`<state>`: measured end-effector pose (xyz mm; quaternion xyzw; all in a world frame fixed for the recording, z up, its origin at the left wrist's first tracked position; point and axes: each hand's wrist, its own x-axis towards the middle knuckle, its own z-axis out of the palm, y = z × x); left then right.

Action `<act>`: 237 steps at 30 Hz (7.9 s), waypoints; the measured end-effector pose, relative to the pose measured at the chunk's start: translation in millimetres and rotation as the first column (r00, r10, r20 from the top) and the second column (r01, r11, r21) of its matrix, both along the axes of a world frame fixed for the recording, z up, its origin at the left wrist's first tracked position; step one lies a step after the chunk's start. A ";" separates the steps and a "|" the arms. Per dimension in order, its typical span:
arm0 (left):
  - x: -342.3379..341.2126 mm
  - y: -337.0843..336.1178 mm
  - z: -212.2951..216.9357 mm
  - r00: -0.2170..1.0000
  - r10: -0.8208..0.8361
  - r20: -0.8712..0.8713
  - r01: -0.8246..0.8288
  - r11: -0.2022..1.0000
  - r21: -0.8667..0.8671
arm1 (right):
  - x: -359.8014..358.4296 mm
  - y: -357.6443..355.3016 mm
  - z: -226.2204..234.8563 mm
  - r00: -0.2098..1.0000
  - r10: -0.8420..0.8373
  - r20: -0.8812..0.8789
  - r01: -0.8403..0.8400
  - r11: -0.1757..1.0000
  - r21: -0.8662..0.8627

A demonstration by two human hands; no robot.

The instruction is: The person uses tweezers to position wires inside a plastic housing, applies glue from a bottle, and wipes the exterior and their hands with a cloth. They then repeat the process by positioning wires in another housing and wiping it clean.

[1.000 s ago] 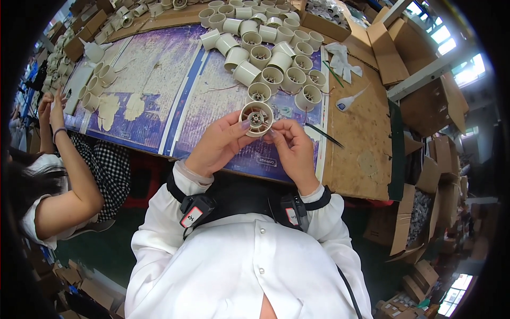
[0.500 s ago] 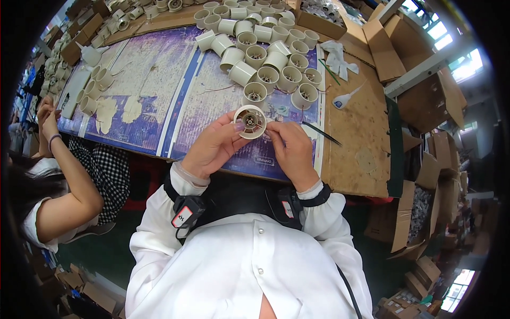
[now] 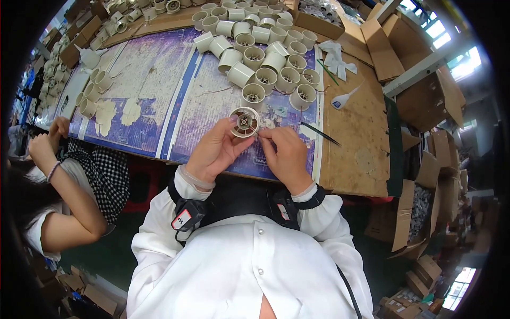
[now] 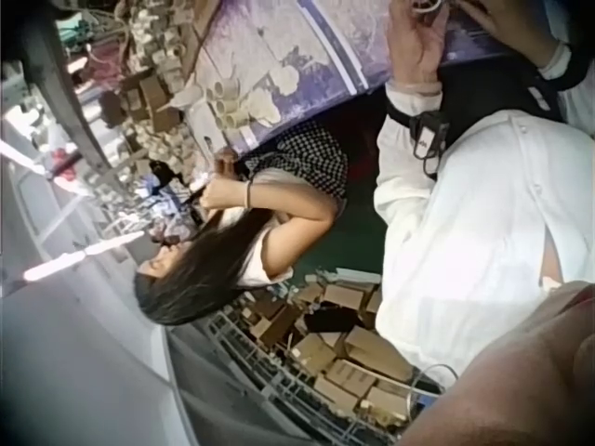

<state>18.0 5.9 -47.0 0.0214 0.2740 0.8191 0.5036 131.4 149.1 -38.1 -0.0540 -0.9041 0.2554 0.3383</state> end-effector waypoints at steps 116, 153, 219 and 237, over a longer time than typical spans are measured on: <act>25.7 20.3 -8.4 0.994 0.109 0.011 -0.110 0.994 0.005 | -3.3 11.9 0.4 0.981 0.154 -0.114 -0.180 0.946 -0.269; 25.1 18.8 -2.5 0.983 0.170 -0.066 -0.172 0.985 -0.025 | -12.3 1.0 4.5 0.981 0.070 -0.179 -0.139 0.902 -0.410; 15.6 8.9 33.6 0.970 0.236 -0.052 -0.224 0.960 0.168 | -0.6 3.8 -18.7 0.971 0.201 0.127 -0.037 0.655 -0.755; 23.2 11.0 16.9 0.976 0.210 -0.062 -0.206 0.977 0.059 | 4.9 11.6 45.5 0.955 0.253 -0.157 -0.293 0.893 -0.342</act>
